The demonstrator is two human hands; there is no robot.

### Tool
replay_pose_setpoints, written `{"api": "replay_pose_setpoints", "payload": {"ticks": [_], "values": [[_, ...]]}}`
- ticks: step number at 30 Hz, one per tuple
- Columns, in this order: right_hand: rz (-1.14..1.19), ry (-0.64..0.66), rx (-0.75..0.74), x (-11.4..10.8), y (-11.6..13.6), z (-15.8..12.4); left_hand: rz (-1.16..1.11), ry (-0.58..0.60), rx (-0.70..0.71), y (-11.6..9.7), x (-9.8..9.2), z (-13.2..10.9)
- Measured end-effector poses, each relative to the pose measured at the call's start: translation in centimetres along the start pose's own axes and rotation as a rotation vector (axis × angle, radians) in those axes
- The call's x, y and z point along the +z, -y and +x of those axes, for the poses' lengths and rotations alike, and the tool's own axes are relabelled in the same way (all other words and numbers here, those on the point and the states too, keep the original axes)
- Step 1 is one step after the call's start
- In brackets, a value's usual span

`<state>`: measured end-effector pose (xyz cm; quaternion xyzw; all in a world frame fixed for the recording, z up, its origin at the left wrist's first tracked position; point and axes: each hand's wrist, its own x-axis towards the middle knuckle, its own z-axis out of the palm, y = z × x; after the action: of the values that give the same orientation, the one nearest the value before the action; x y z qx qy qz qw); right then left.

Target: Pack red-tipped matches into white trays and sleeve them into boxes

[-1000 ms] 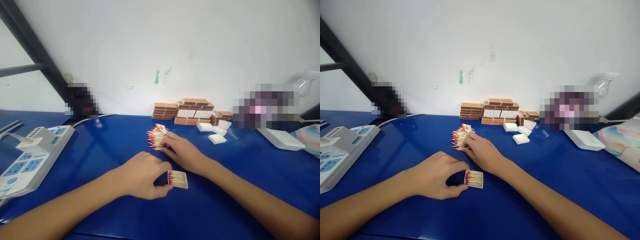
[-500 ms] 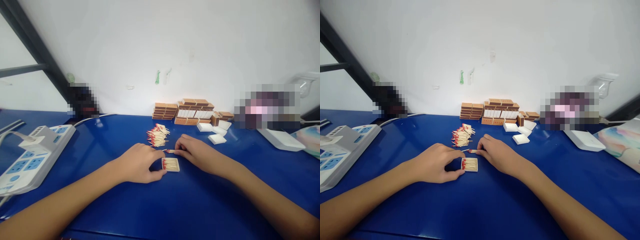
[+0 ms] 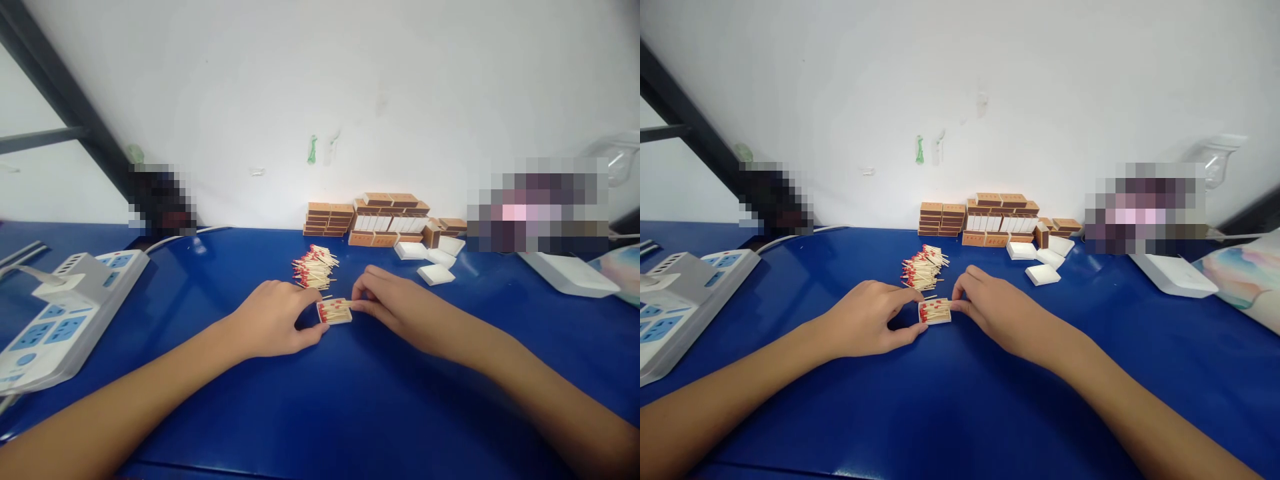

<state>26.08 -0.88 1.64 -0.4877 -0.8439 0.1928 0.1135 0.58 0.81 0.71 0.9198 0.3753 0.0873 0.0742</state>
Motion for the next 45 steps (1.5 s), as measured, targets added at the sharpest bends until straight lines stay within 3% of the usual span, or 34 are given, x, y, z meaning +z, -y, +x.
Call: {"api": "replay_pose_setpoints", "payload": {"ticks": [9,32,45], "values": [[-0.059,0.035,-0.033,1.3,1.4,0.1,0.032,0.004,0.037,-0.1,0.2,-0.2],[0.1,0.069,-0.054,0.9,1.1,-0.1,0.033,0.002,0.066,-0.2,0.0,-0.1],[0.058,0.047,-0.04,0.6,1.3,0.0,0.011,0.016,0.069,-0.3,-0.2,-0.2]]}}
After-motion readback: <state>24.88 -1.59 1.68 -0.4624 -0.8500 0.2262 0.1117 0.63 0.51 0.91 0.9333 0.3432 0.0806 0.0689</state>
